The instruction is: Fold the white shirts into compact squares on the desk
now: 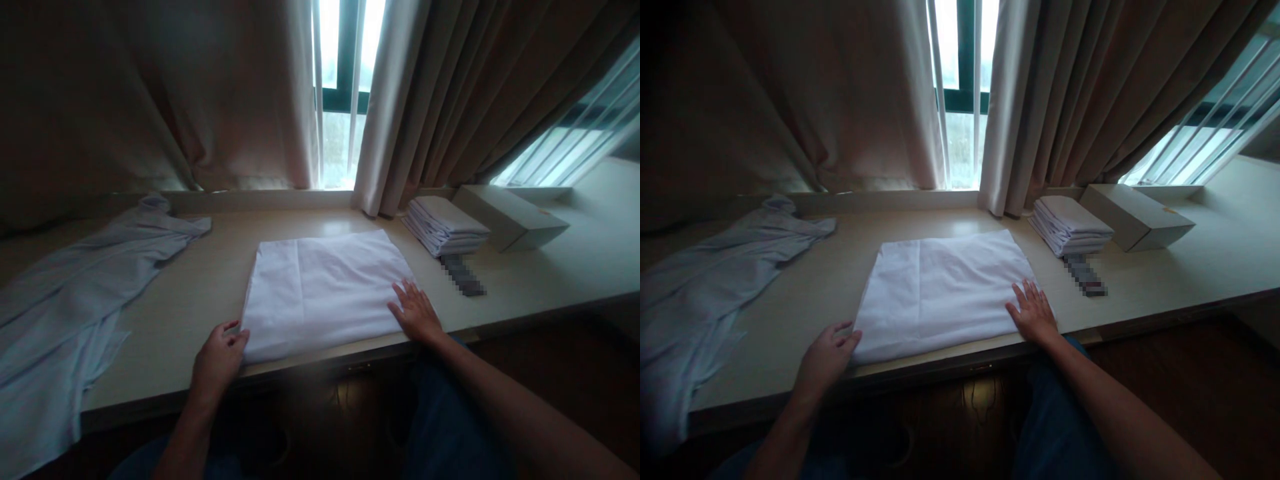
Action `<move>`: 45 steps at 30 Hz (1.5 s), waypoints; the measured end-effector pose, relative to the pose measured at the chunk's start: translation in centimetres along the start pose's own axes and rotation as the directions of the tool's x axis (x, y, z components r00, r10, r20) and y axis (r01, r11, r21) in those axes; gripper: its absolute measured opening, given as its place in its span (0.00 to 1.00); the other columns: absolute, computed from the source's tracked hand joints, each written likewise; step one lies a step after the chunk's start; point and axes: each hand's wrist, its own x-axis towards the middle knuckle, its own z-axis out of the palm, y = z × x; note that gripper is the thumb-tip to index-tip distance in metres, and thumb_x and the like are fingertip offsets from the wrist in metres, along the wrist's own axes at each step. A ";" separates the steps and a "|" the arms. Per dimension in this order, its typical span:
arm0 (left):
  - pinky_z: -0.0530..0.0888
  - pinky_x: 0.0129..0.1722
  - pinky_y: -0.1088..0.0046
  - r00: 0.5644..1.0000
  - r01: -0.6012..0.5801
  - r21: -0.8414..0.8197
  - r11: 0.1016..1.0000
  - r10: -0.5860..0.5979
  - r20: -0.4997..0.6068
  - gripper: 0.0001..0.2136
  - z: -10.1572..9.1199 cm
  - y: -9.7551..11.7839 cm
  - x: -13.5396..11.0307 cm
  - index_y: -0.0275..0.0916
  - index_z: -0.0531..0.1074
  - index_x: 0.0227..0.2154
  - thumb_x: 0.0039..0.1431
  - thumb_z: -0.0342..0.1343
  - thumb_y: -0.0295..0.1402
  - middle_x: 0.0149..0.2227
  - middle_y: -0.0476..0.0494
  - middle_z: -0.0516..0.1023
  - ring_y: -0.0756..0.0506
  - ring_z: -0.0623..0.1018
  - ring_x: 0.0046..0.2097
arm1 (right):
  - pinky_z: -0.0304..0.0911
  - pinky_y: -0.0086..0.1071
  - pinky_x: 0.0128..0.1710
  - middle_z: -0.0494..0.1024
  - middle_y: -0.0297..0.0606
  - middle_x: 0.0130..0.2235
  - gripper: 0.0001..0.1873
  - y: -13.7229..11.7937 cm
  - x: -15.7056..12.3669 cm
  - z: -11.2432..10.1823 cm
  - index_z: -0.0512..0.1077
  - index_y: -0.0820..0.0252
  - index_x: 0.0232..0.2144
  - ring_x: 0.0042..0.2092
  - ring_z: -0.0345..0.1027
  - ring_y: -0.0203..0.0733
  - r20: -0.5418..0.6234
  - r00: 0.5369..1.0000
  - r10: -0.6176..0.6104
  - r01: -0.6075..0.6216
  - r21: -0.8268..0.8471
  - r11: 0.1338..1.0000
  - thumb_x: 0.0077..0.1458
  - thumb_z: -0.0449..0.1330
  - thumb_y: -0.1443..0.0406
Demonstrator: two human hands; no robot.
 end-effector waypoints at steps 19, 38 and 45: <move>0.71 0.41 0.63 0.999 0.021 0.172 0.985 -0.015 -0.032 0.21 1.6 -0.1 0.6 0.40 0.69 0.50 0.57 0.49 0.45 0.42 0.38 0.80 0.37 0.78 0.43 | 0.33 0.46 0.65 0.43 0.38 0.69 0.35 -0.2 0.3 -0.6 0.47 0.52 0.67 0.69 0.31 0.47 0.067 0.997 0.030 -0.030 -0.010 1.000 0.64 0.39 0.45; 0.71 0.46 0.63 0.999 0.009 0.123 0.992 -0.005 -0.040 0.33 1.9 1.0 -1.0 0.36 0.62 0.56 0.52 0.54 0.51 0.49 0.33 0.77 0.36 0.77 0.49 | 0.34 0.46 0.65 0.44 0.38 0.69 0.35 0.0 0.2 -0.2 0.47 0.53 0.67 0.69 0.32 0.47 0.049 0.999 0.017 -0.017 -0.014 1.000 0.64 0.39 0.45; 0.71 0.45 0.64 0.999 0.025 0.061 0.998 -0.023 -0.036 0.27 2.1 0.4 -0.6 0.38 0.63 0.55 0.54 0.53 0.46 0.45 0.36 0.80 0.38 0.78 0.47 | 0.35 0.47 0.65 0.45 0.38 0.69 0.34 0.0 0.2 -0.1 0.47 0.52 0.67 0.69 0.33 0.48 0.036 0.999 0.020 -0.020 -0.017 1.000 0.64 0.40 0.46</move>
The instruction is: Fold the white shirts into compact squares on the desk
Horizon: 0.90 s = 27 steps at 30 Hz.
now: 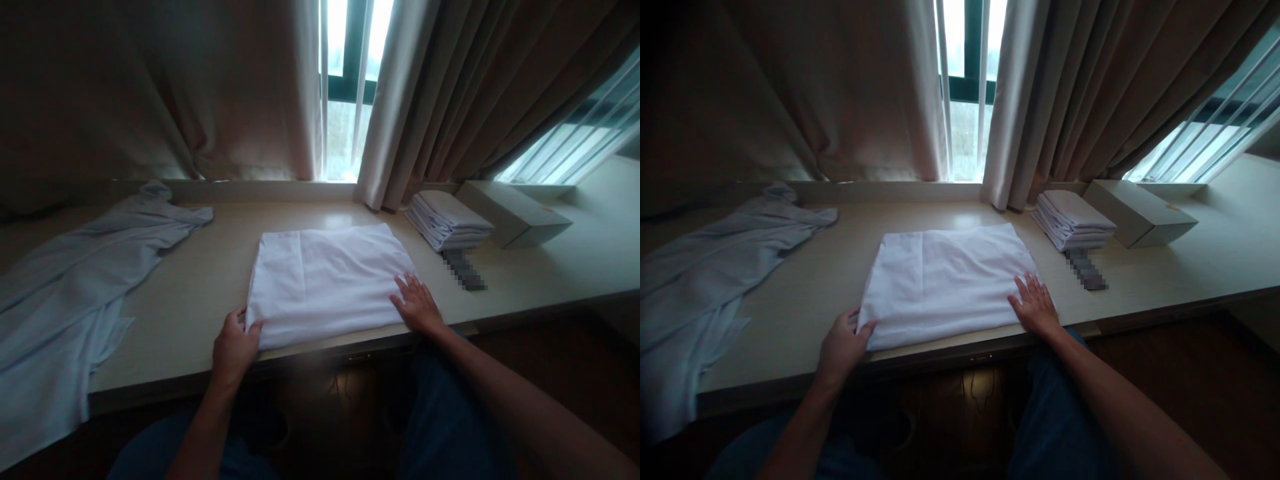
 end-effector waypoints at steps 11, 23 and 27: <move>0.72 0.45 0.66 1.000 0.029 -0.095 0.995 -0.029 0.005 0.27 -0.2 -0.1 0.4 0.36 0.65 0.54 0.53 0.55 0.43 0.43 0.34 0.80 0.39 0.78 0.46 | 0.36 0.47 0.65 0.46 0.39 0.69 0.34 0.0 0.0 0.2 0.48 0.52 0.67 0.69 0.34 0.48 -0.033 0.999 -0.013 0.013 -0.009 1.000 0.64 0.40 0.46; 0.71 0.45 0.63 1.000 0.017 -0.077 0.997 -0.017 0.001 0.28 -1.2 0.3 0.1 0.39 0.65 0.55 0.55 0.52 0.48 0.40 0.36 0.80 0.38 0.78 0.45 | 0.35 0.48 0.65 0.47 0.40 0.68 0.35 -0.3 -0.1 -0.1 0.48 0.52 0.67 0.69 0.34 0.48 -0.014 1.000 0.004 -0.004 0.006 1.000 0.63 0.40 0.46; 0.72 0.44 0.64 0.999 0.000 -0.070 0.998 -0.004 -0.054 0.29 -1.6 -0.1 -0.2 0.40 0.64 0.56 0.54 0.53 0.48 0.39 0.38 0.80 0.40 0.79 0.41 | 0.35 0.47 0.65 0.46 0.40 0.69 0.35 -0.2 -0.2 -0.2 0.48 0.53 0.67 0.69 0.34 0.47 -0.025 1.000 -0.002 0.002 0.014 1.000 0.64 0.39 0.46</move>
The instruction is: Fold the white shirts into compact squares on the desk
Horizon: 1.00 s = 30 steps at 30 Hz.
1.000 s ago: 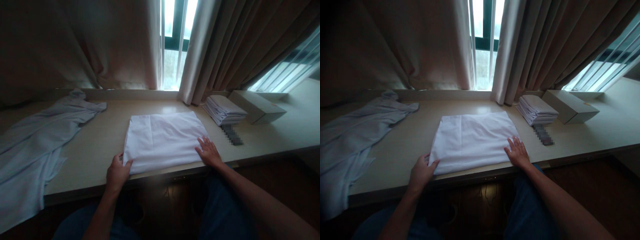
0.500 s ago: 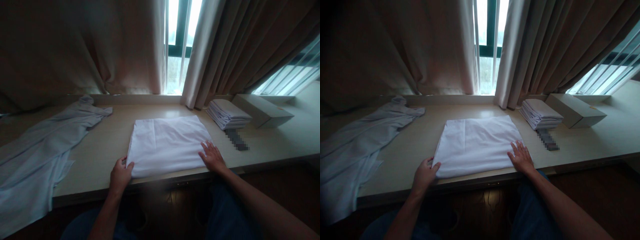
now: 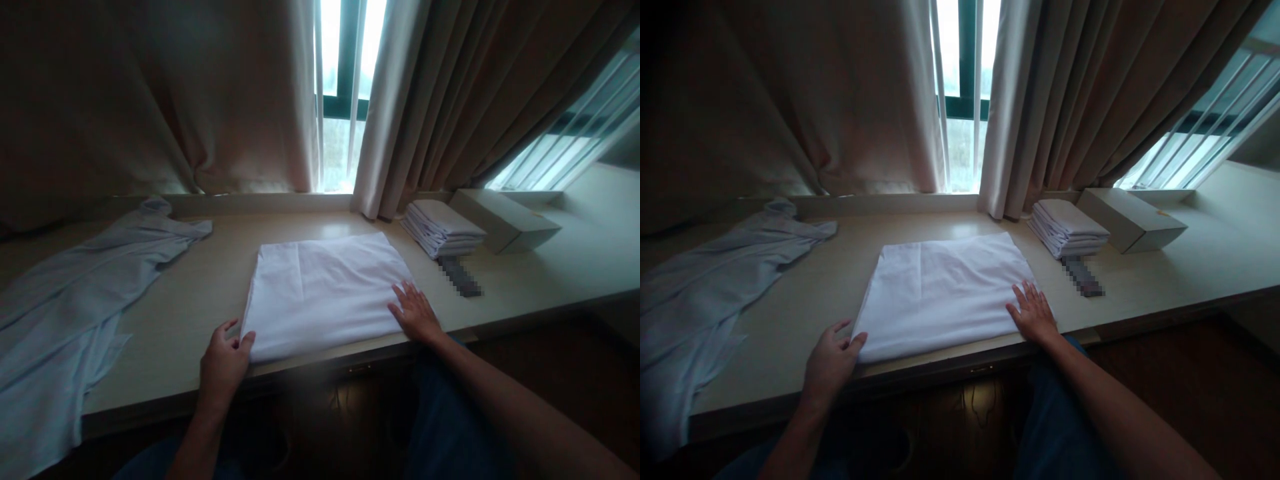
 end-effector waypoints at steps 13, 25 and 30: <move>0.71 0.42 0.61 0.999 0.005 0.138 0.990 -0.010 0.035 0.25 0.7 -0.3 0.9 0.38 0.66 0.54 0.58 0.48 0.46 0.40 0.37 0.80 0.36 0.78 0.42 | 0.33 0.47 0.65 0.45 0.39 0.69 0.35 0.1 0.1 0.1 0.48 0.52 0.67 0.69 0.33 0.47 0.005 1.000 0.007 -0.007 0.009 1.000 0.63 0.40 0.46; 0.53 0.64 0.50 0.513 -0.841 0.252 0.479 0.853 0.090 0.23 6.2 7.4 -8.0 0.48 0.62 0.60 0.62 0.49 0.41 0.66 0.41 0.58 0.38 0.55 0.67 | 0.32 0.47 0.65 0.43 0.39 0.69 0.35 0.0 0.1 -0.2 0.47 0.53 0.67 0.69 0.30 0.47 0.033 0.999 0.012 -0.013 0.015 1.000 0.63 0.40 0.46; 0.52 0.63 0.48 0.533 -0.835 0.275 0.477 0.826 0.186 0.27 8.0 7.7 -8.1 0.53 0.60 0.61 0.60 0.47 0.51 0.66 0.45 0.56 0.36 0.53 0.67 | 0.32 0.47 0.65 0.43 0.39 0.69 0.34 -0.1 0.2 0.0 0.47 0.52 0.67 0.69 0.31 0.46 0.039 0.999 0.019 -0.019 -0.002 1.000 0.64 0.40 0.46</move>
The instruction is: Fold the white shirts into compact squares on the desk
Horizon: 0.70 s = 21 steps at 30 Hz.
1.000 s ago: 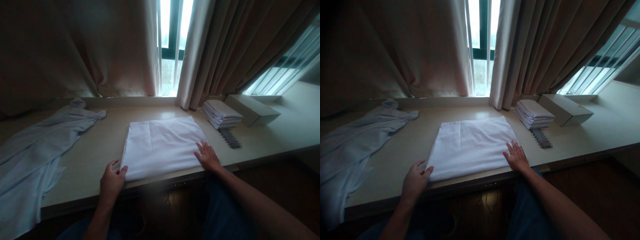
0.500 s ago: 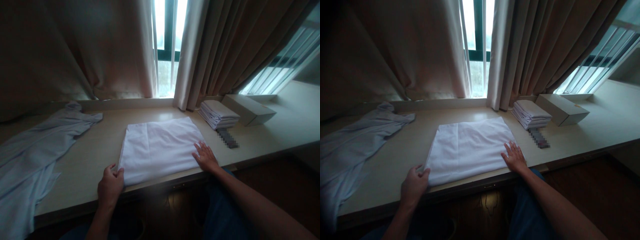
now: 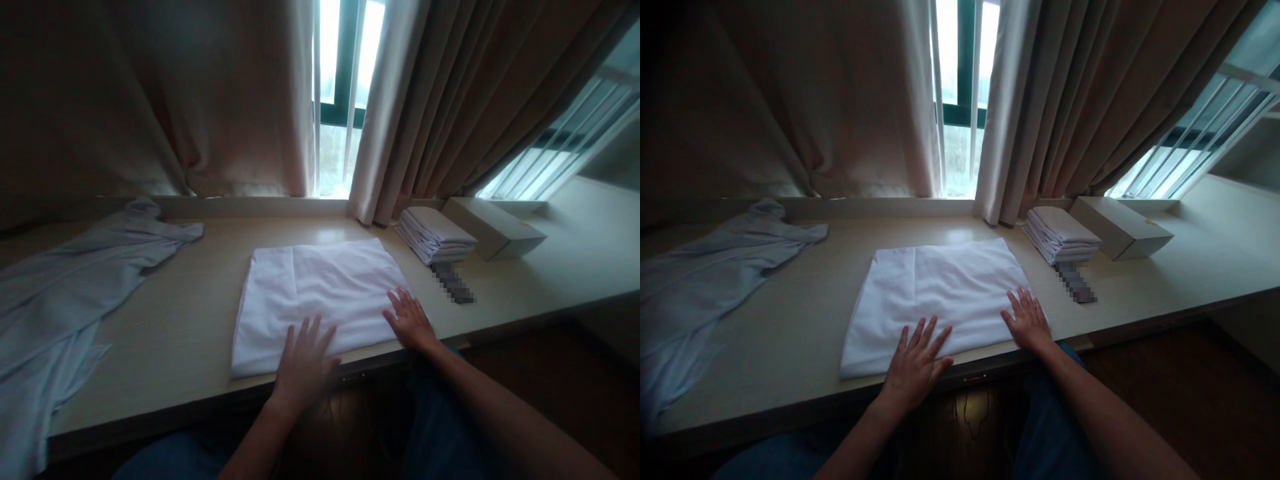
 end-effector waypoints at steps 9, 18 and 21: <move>0.48 0.64 0.47 0.998 0.037 0.004 0.999 -0.037 0.046 0.29 1.0 -0.6 -0.4 0.55 0.54 0.63 0.60 0.45 0.53 0.68 0.48 0.51 0.36 0.49 0.68 | 0.33 0.51 0.65 0.43 0.42 0.69 0.33 -0.2 0.0 -0.6 0.50 0.55 0.66 0.69 0.31 0.50 -0.024 0.999 -0.028 0.027 -0.048 0.998 0.64 0.42 0.49; 0.47 0.64 0.45 0.999 0.008 -0.021 1.000 -0.007 0.038 0.29 1.3 -1.0 -0.6 0.54 0.52 0.64 0.61 0.45 0.51 0.69 0.47 0.49 0.36 0.48 0.69 | 0.35 0.53 0.64 0.41 0.39 0.69 0.33 -11.7 -1.5 -2.0 0.48 0.51 0.67 0.69 0.29 0.51 -0.012 0.907 -0.421 0.421 0.082 0.903 0.64 0.41 0.47; 0.47 0.64 0.46 0.999 0.007 -0.042 0.999 -0.006 0.034 0.31 1.4 -1.1 -0.7 0.49 0.51 0.65 0.61 0.46 0.50 0.68 0.46 0.50 0.35 0.48 0.68 | 0.35 0.53 0.64 0.45 0.39 0.69 0.32 -15.2 -0.8 -1.8 0.50 0.52 0.66 0.69 0.31 0.51 0.024 0.895 -0.446 0.438 0.150 0.886 0.65 0.38 0.48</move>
